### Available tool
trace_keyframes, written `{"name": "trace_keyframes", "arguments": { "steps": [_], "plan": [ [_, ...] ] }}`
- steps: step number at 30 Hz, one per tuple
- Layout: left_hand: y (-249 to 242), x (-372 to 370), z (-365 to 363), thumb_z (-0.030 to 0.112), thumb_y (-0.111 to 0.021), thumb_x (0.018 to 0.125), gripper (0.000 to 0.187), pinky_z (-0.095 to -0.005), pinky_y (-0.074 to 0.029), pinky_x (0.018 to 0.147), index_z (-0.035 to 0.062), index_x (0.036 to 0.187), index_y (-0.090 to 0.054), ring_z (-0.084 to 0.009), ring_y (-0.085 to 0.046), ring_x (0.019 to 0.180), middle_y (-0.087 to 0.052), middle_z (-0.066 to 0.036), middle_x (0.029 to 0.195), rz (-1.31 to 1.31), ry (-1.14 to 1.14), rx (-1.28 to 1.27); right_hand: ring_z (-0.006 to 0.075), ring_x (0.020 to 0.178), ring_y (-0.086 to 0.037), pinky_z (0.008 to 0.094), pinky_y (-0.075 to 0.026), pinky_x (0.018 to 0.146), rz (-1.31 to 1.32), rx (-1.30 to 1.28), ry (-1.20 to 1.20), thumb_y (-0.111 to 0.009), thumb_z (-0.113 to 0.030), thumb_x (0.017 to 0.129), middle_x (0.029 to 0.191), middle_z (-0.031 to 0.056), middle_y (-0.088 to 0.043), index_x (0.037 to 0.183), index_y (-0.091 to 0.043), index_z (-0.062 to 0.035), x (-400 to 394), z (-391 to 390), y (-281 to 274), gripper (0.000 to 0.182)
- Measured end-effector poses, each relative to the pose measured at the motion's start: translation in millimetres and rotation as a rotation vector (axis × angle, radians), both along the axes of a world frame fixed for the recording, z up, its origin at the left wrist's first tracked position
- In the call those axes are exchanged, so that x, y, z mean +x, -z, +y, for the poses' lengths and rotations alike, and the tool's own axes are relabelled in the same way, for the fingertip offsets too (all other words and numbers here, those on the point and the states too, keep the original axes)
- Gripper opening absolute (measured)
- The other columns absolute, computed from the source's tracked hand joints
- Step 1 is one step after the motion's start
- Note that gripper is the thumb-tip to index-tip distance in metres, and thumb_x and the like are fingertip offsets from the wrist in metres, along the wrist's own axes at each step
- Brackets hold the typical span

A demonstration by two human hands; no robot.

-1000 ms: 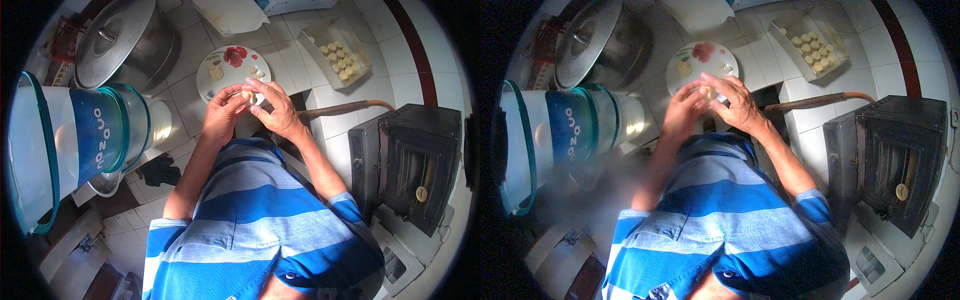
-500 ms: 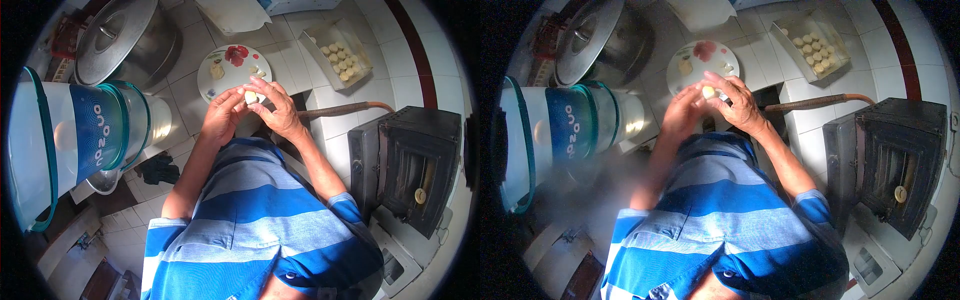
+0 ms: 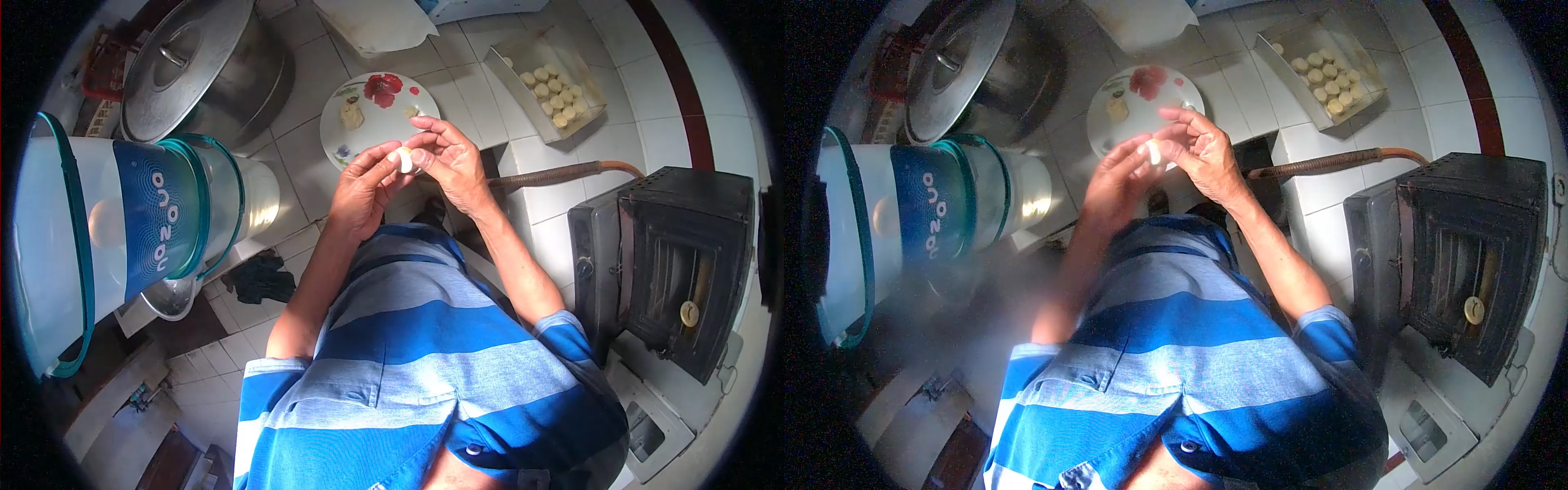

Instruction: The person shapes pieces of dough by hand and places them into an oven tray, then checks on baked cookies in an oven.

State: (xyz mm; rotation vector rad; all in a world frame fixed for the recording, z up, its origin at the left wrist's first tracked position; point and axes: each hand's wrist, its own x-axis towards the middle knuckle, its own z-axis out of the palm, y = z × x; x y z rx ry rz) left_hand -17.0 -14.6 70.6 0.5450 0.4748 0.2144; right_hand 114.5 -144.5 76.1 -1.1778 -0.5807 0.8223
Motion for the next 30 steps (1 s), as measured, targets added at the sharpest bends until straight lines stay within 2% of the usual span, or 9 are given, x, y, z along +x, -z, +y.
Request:
{"name": "trace_keyframes", "arguments": {
  "steps": [4, 6, 13, 16, 18, 21, 23, 25, 30],
  "plan": [
    [-8.7, 0.5, -3.1, 0.007, -0.068, 0.099, 0.032, -0.0342, -0.060, 0.096, -0.0026, 0.129, -0.062, -0.0193, -0.069, 0.107, -0.068, -0.011, 0.120, 0.065, -0.074, 0.108, 0.0126, 0.099, -0.065, 0.0298, -0.053, 0.088, -0.028, 0.063, 0.079, -0.079, -0.018, 0.093, 0.117, 0.0085, -0.068, 0.136, -0.059, -0.0032, -5.4, 2.0, -6.8, 0.050],
    [-5.2, -0.4, -2.2, 0.007, -0.069, 0.098, 0.032, -0.0340, -0.060, 0.096, -0.0024, 0.129, -0.062, -0.0189, -0.068, 0.108, -0.068, -0.010, 0.119, 0.065, -0.069, 0.119, 0.0145, 0.098, -0.066, 0.0305, -0.054, 0.087, -0.497, -0.136, 0.144, -0.080, -0.019, 0.091, 0.116, 0.0081, -0.068, 0.125, -0.067, -0.0049, -1.9, -2.6, -21.4, 0.039],
    [-3.9, 1.0, -3.8, 0.007, -0.073, 0.096, 0.032, -0.0346, -0.058, 0.096, -0.0017, 0.126, -0.065, -0.0182, -0.068, 0.105, -0.070, -0.010, 0.118, 0.021, -0.037, 0.192, 0.0169, 0.098, -0.067, 0.0306, -0.054, 0.085, -0.914, -0.141, 0.160, -0.080, -0.019, 0.090, 0.109, 0.0084, -0.069, 0.102, -0.075, -0.0055, 6.5, -3.1, -17.7, 0.019],
    [-5.1, 1.8, -2.4, 0.007, -0.073, 0.096, 0.033, -0.0351, -0.058, 0.095, -0.0015, 0.127, -0.065, -0.0183, -0.068, 0.106, -0.070, -0.011, 0.117, 0.035, -0.013, 0.246, 0.0184, 0.100, -0.067, 0.0317, -0.054, 0.088, -0.546, -0.139, 0.127, -0.078, -0.015, 0.091, 0.108, 0.0080, -0.070, 0.109, -0.072, -0.0056, 1.7, -1.2, -8.1, 0.021],
    [-7.9, 1.9, -0.9, 0.007, -0.073, 0.096, 0.034, -0.0353, -0.058, 0.095, -0.0016, 0.127, -0.065, -0.0185, -0.068, 0.107, -0.071, -0.011, 0.117, 0.015, 0.015, 0.260, 0.0190, 0.105, -0.066, 0.0324, -0.051, 0.096, 0.514, 0.025, 0.027, -0.074, -0.010, 0.093, 0.113, 0.0083, -0.069, 0.119, -0.066, -0.0052, -2.4, 0.2, -3.7, 0.027],
    [-8.9, 2.7, -1.0, 0.006, -0.072, 0.096, 0.033, -0.0355, -0.058, 0.096, -0.0016, 0.127, -0.065, -0.0188, -0.068, 0.108, -0.071, -0.012, 0.118, -0.003, 0.039, 0.252, 0.0184, 0.110, -0.064, 0.0331, -0.049, 0.101, 0.856, 0.038, -0.003, -0.071, -0.009, 0.094, 0.117, 0.0081, -0.068, 0.126, -0.061, -0.0044, -2.3, 0.0, -2.8, 0.033],
    [-8.8, 1.6, -0.6, 0.005, -0.071, 0.096, 0.032, -0.0356, -0.057, 0.096, -0.0016, 0.127, -0.065, -0.0190, -0.068, 0.109, -0.071, -0.012, 0.118, 0.004, 0.028, 0.232, 0.0170, 0.111, -0.063, 0.0331, -0.047, 0.103, 0.854, 0.063, 0.021, -0.070, -0.012, 0.096, 0.118, 0.0079, -0.067, 0.128, -0.061, -0.0039, -7.7, 0.6, -8.3, 0.034],
    [-7.2, 1.0, -1.7, 0.005, -0.070, 0.097, 0.028, -0.0358, -0.057, 0.097, -0.0013, 0.124, -0.066, -0.0193, -0.068, 0.110, -0.070, -0.012, 0.120, -0.031, -0.022, 0.190, 0.0171, 0.109, -0.064, 0.0331, -0.049, 0.100, 0.445, -0.012, 0.098, -0.074, -0.015, 0.095, 0.118, 0.0081, -0.068, 0.132, -0.058, -0.0030, -11.6, 1.7, -10.7, 0.042],
    [-1.3, 0.5, -2.5, 0.006, -0.065, 0.100, 0.028, -0.0362, -0.056, 0.100, -0.0013, 0.127, -0.062, -0.0200, -0.068, 0.111, -0.069, -0.013, 0.123, -0.073, -0.017, 0.137, 0.0170, 0.106, -0.064, 0.0318, -0.051, 0.094, 0.045, -0.042, 0.151, -0.080, -0.020, 0.092, 0.119, 0.0083, -0.067, 0.134, -0.056, -0.0012, -21.1, 4.1, -10.6, 0.052]
  ]
}}
